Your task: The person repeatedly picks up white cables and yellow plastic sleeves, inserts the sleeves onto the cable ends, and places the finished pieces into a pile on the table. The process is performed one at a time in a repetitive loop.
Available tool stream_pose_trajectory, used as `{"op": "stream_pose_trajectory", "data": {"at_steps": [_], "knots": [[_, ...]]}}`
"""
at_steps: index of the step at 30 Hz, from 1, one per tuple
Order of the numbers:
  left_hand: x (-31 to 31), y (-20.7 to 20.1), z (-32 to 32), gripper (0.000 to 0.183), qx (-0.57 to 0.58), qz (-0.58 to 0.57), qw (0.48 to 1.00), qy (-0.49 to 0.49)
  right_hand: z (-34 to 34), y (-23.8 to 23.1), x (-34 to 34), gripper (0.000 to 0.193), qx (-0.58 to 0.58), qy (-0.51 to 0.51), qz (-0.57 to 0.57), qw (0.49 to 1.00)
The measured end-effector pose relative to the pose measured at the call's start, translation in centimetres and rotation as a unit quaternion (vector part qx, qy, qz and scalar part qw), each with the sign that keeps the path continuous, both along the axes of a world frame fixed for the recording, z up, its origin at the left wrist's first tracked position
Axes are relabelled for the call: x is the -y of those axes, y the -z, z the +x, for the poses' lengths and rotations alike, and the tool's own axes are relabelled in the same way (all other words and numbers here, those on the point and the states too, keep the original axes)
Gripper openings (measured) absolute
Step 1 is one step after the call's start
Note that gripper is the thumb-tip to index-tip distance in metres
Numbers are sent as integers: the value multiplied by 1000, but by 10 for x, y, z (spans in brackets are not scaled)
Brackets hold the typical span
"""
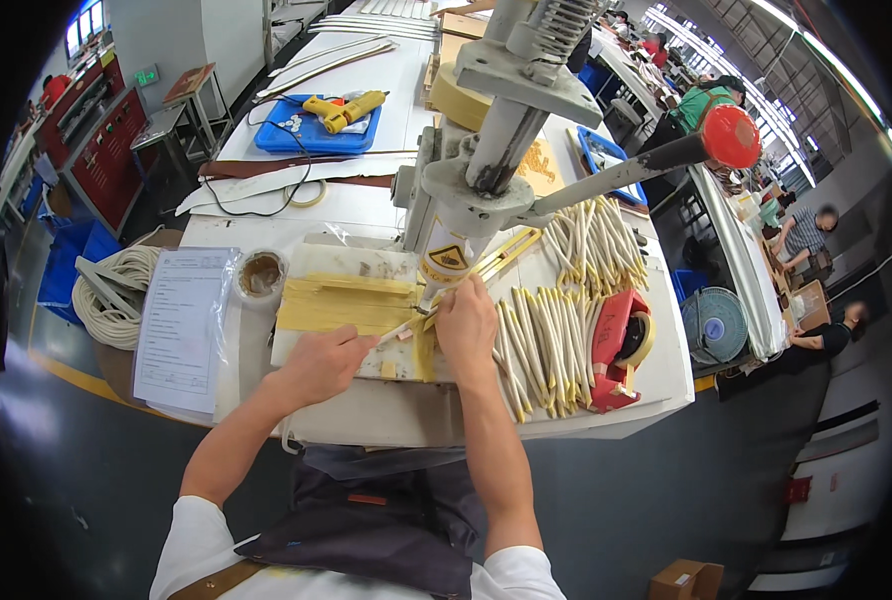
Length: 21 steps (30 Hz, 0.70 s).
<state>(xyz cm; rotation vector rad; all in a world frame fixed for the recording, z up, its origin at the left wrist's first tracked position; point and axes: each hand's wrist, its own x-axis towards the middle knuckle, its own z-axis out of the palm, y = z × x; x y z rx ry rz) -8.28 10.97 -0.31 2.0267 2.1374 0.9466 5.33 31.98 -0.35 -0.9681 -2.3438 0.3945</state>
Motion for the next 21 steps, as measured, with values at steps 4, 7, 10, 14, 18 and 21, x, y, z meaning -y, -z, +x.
{"op": "stream_pose_trajectory", "data": {"at_steps": [4, 7, 10, 14, 18, 21], "knots": [[-2, -2, -1, 31, 13, -12, 1000, -5, 0, 0, -2, 18, 17, 9, -5, 1000], [-4, 0, -2, 31, 20, -15, 1000, 1, 1, -1, -3, 20, 8, 5, -18, 1000], [-4, -1, -3, 31, 20, -13, 1000, 4, 1, 4, -5, 19, 3, 10, -9, 1000], [-5, 0, -4, 29, 35, -10, 999, -3, 1, 8, -8, 18, -17, -5, -15, 1000], [-3, 0, -3, 27, 24, -10, 1000, -10, 12, -34, -6, 28, -66, 63, -147, 985], [-7, 1, -1, 27, 39, 29, 999, -3, 39, -100, -47, 36, -410, 22, -97, 906]]}}
